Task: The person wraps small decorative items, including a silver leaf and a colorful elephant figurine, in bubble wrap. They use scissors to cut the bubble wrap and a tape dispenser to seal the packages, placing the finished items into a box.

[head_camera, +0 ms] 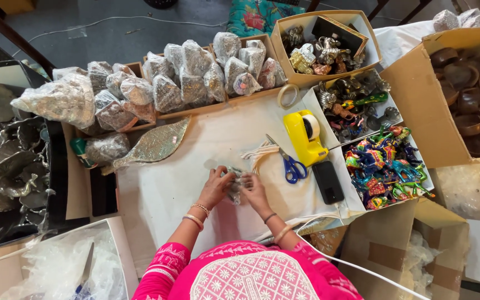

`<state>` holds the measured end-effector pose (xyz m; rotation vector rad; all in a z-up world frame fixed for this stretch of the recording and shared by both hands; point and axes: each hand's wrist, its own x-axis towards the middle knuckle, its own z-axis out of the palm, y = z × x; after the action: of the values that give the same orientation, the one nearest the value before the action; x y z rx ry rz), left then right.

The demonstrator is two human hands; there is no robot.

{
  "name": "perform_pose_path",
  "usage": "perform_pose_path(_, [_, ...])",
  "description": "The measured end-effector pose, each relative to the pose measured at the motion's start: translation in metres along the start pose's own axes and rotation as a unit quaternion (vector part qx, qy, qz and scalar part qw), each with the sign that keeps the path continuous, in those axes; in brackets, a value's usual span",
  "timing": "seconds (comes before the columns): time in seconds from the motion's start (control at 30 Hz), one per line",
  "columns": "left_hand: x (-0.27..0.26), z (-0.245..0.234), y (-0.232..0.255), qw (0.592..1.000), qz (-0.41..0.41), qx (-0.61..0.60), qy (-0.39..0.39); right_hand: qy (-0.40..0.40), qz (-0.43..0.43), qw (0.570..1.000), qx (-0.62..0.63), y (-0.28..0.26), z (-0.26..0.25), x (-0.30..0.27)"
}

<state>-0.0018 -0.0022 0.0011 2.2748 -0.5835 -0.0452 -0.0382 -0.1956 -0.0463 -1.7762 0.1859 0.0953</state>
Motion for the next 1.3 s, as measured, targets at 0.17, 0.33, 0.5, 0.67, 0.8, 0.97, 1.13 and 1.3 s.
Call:
perform_pose_path(0.17, [0.002, -0.003, 0.001, 1.000, -0.024, -0.014, -0.009, 0.060, 0.055, 0.997, 0.007, -0.008, -0.020, -0.011])
perform_pose_path(0.33, [0.007, -0.005, 0.012, 0.999, 0.020, 0.015, 0.041, 0.054, -0.089, 0.988, -0.111, -0.023, -0.025, -0.019])
perform_pose_path(0.5, [0.007, 0.010, -0.008, 0.984, -0.079, -0.143, 0.072, 0.001, -0.225, 0.930, -0.290, -0.060, -0.020, -0.026])
perform_pose_path(0.67, [-0.001, 0.027, -0.056, 0.966, -0.197, -0.164, 0.020, -0.098, -0.338, 0.861, -0.367, -0.049, -0.014, -0.023])
perform_pose_path(0.8, [0.004, 0.013, -0.057, 0.917, -0.324, -0.224, -0.059, -0.140, -0.355, 0.865, -0.325, -0.042, -0.015, -0.017])
perform_pose_path(0.97, [-0.008, 0.011, -0.078, 0.786, -0.307, -0.536, -0.039, -0.192, -0.171, 0.959, -0.116, -0.030, -0.029, 0.002])
perform_pose_path(1.13, [-0.011, 0.001, -0.057, 0.853, -0.208, -0.478, -0.010, -0.221, 0.139, 0.889, 0.376, -0.025, -0.028, 0.018])
perform_pose_path(1.3, [-0.008, -0.012, -0.014, 0.904, -0.219, -0.363, -0.046, -0.267, 0.205, 0.840, 0.426, -0.016, -0.019, 0.014])
